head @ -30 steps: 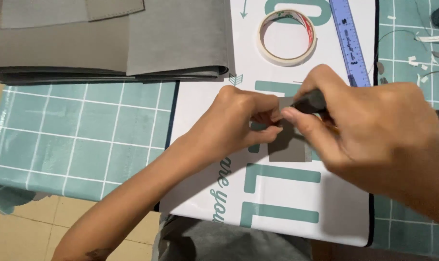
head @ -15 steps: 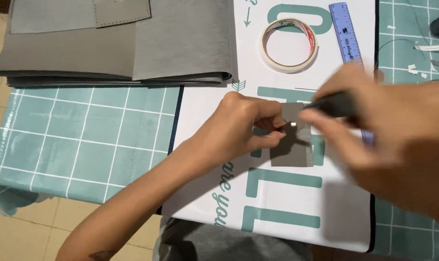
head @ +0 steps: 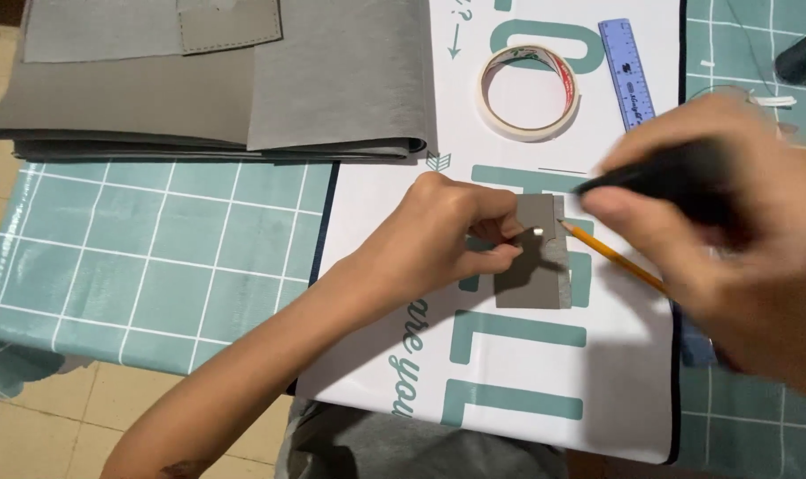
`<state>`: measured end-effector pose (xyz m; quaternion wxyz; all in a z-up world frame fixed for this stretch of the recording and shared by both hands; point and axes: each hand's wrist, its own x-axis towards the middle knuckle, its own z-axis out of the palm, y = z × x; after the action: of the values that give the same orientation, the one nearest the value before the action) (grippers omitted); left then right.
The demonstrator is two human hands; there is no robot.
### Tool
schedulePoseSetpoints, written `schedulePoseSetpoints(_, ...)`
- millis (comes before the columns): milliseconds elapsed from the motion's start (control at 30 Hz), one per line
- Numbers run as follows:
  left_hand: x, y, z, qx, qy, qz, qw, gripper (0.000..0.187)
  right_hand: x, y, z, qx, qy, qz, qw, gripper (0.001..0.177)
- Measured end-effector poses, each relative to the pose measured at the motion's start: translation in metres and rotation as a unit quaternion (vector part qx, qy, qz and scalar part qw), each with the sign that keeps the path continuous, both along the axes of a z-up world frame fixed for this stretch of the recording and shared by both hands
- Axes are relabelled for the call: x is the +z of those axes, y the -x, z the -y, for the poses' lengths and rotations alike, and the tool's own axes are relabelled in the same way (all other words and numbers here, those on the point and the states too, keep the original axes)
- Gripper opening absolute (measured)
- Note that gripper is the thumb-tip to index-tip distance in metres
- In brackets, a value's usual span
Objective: Using a mallet and a pronged punch tool to create a row of stitching holes in a piece of leather
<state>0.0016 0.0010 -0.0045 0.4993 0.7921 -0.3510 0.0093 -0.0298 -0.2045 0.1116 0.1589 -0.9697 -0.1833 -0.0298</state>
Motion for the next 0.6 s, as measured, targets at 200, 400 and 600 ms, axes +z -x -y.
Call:
schedulePoseSetpoints(200, 0.0, 0.002, 0.004, -0.003, -0.017, 0.006, 1.0, 0.013, -0.032, -0.006, 0.004, -0.038, -0.173, -0.163, 0.971, 0.083)
schedulePoseSetpoints(400, -0.011, 0.009, -0.006, 0.023, -0.037, 0.015, 0.999, 0.016, -0.049, -0.005, -0.008, 0.016, -0.2, -0.083, 0.976, 0.017)
schedulePoseSetpoints(600, -0.043, 0.021, -0.002, 0.091, -0.105, 0.106, 0.985, 0.077, -0.078, -0.012, 0.0, 0.033, -0.179, -0.092, 0.979, 0.021)
